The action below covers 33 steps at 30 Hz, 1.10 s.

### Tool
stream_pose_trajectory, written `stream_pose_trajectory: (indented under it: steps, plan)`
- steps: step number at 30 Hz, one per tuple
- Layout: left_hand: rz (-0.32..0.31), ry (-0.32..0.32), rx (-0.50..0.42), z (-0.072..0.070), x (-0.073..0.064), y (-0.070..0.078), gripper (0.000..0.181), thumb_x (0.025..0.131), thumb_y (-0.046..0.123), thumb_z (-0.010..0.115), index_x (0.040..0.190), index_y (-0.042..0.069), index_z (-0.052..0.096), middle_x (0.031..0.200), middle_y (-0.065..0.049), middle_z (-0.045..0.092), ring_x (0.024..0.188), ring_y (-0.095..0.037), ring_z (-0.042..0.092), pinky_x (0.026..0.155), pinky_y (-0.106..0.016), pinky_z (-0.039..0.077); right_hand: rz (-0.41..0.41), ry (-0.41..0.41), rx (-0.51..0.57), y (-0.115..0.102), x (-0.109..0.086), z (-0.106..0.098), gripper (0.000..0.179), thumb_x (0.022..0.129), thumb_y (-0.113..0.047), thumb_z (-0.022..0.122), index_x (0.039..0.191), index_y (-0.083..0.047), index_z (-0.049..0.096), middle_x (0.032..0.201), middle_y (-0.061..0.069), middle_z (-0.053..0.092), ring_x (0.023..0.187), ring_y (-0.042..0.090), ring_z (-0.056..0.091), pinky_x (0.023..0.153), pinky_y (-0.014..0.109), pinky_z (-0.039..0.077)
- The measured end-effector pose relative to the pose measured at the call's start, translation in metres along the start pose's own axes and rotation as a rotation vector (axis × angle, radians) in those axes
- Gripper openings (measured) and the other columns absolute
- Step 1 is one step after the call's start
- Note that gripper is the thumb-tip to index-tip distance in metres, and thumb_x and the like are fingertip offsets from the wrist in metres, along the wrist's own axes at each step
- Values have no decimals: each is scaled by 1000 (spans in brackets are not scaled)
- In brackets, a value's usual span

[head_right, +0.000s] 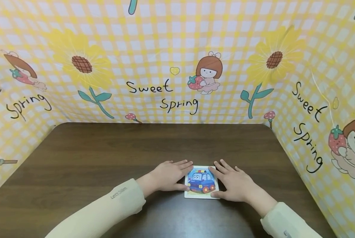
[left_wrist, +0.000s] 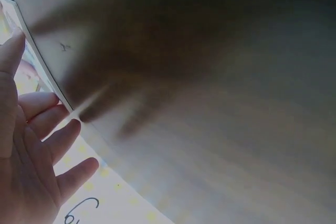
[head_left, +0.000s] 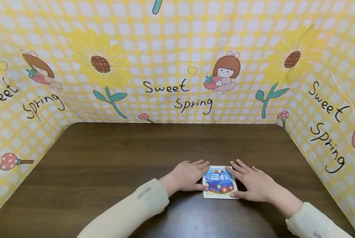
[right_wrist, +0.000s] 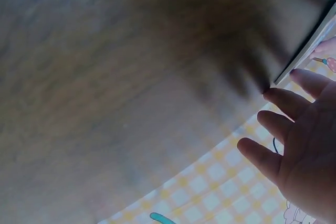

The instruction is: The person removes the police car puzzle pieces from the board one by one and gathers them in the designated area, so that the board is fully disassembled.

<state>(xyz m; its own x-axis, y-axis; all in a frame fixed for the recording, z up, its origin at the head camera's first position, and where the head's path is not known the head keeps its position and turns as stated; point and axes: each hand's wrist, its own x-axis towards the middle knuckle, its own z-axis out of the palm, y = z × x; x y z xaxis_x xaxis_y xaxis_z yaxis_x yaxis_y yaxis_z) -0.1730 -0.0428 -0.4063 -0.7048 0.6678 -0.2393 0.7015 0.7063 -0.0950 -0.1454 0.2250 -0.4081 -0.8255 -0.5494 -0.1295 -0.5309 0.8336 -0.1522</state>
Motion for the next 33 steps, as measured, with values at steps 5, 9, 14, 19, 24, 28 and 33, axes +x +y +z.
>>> stream_pose_trajectory:
  steps: [5,9,14,19,24,28,33]
  plan:
    - [-7,-12,6,0,-8,-5,80,93,71,43,156,22,34,163,5,30,150,-12,30,114,-45,40,-23,-1,24,-5,2,1,90,85,-70,60,154,-17,39,162,10,33,151,37,25,106,71,33]
    - [-7,-12,12,1,-14,-8,80,93,70,45,155,22,36,162,4,32,150,-12,31,113,-46,41,-40,-5,14,-11,6,2,89,85,-68,62,154,-17,38,162,9,33,152,36,24,107,70,32]
    - [-5,-9,11,2,-21,-12,80,92,70,47,154,20,38,162,3,34,149,-12,32,113,-46,41,-54,-7,-2,-18,11,2,89,85,-67,62,154,-16,39,162,9,34,152,35,23,107,69,33]
    - [2,-2,25,6,-29,-18,81,91,71,47,154,19,40,161,2,36,149,-12,33,112,-47,42,-69,-19,9,-28,17,0,88,86,-67,62,153,-15,39,161,11,34,152,36,24,107,69,34]
    - [3,7,-1,10,-40,-25,81,91,70,48,153,18,41,160,1,37,148,-13,35,111,-48,42,-72,-42,23,-41,24,-2,87,86,-62,65,154,-15,38,162,11,33,153,35,23,108,68,34]
    - [2,23,-31,13,-51,-32,80,92,68,49,153,17,41,160,0,37,148,-14,36,110,-49,43,-67,-72,20,-50,31,-2,87,87,-62,64,155,-16,36,163,10,31,154,33,20,109,67,34]
    - [10,53,-57,18,-65,-43,79,93,67,50,152,15,42,160,-2,38,147,-16,37,109,-51,43,-78,-96,13,-60,39,-3,87,87,-63,64,156,-18,34,164,7,29,154,31,18,111,65,33]
